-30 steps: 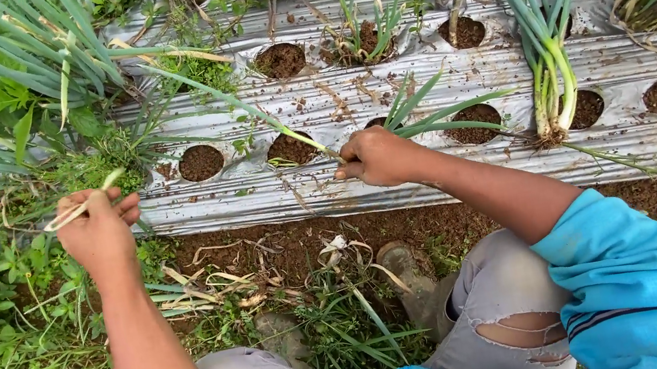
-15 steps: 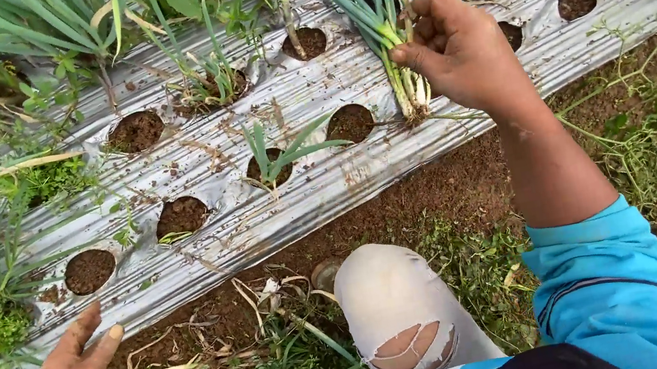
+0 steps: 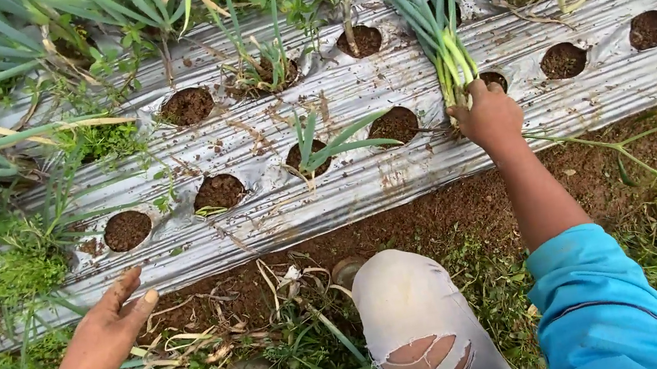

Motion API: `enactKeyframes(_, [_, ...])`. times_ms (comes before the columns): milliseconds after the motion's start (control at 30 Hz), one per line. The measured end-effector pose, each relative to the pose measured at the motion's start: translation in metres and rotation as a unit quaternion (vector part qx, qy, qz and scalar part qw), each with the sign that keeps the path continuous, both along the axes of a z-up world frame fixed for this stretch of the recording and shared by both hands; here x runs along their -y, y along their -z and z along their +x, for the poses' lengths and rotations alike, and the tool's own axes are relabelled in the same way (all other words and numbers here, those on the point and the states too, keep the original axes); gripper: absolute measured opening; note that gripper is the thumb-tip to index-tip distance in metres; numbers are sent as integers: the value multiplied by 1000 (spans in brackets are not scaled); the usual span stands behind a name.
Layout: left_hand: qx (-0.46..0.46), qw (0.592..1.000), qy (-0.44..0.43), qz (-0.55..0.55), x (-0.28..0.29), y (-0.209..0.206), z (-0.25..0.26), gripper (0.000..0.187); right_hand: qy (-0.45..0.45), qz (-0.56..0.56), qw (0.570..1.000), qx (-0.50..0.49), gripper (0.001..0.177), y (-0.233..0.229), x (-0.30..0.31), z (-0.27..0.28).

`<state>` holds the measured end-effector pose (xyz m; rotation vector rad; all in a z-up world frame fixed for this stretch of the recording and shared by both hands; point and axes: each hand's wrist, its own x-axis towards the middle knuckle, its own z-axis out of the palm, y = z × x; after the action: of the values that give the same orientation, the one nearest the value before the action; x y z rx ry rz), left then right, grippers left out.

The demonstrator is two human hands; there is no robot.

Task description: The person pulls onions from holes in a plastic-covered raised bed, cleans the roots by hand, and removes weeds from the bed. The harvested onions are held in the left hand while the right hand continues to pull and clean more onions.

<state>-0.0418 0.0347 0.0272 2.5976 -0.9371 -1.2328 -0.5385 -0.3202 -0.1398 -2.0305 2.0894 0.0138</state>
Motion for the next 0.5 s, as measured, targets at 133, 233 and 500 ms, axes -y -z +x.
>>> enactKeyframes(133, [-2,999,-38,-5,-9,-29,-14,76,-155,-209,965,6,47,6,-38,7])
enactKeyframes(233, [-27,986,-16,-161,-23,-51,-24,65,-145,-31,976,159,33,8,-91,44])
enactKeyframes(500, [33,988,19,-152,-56,-19,9,61,-569,220,788,82,67,-57,-172,161])
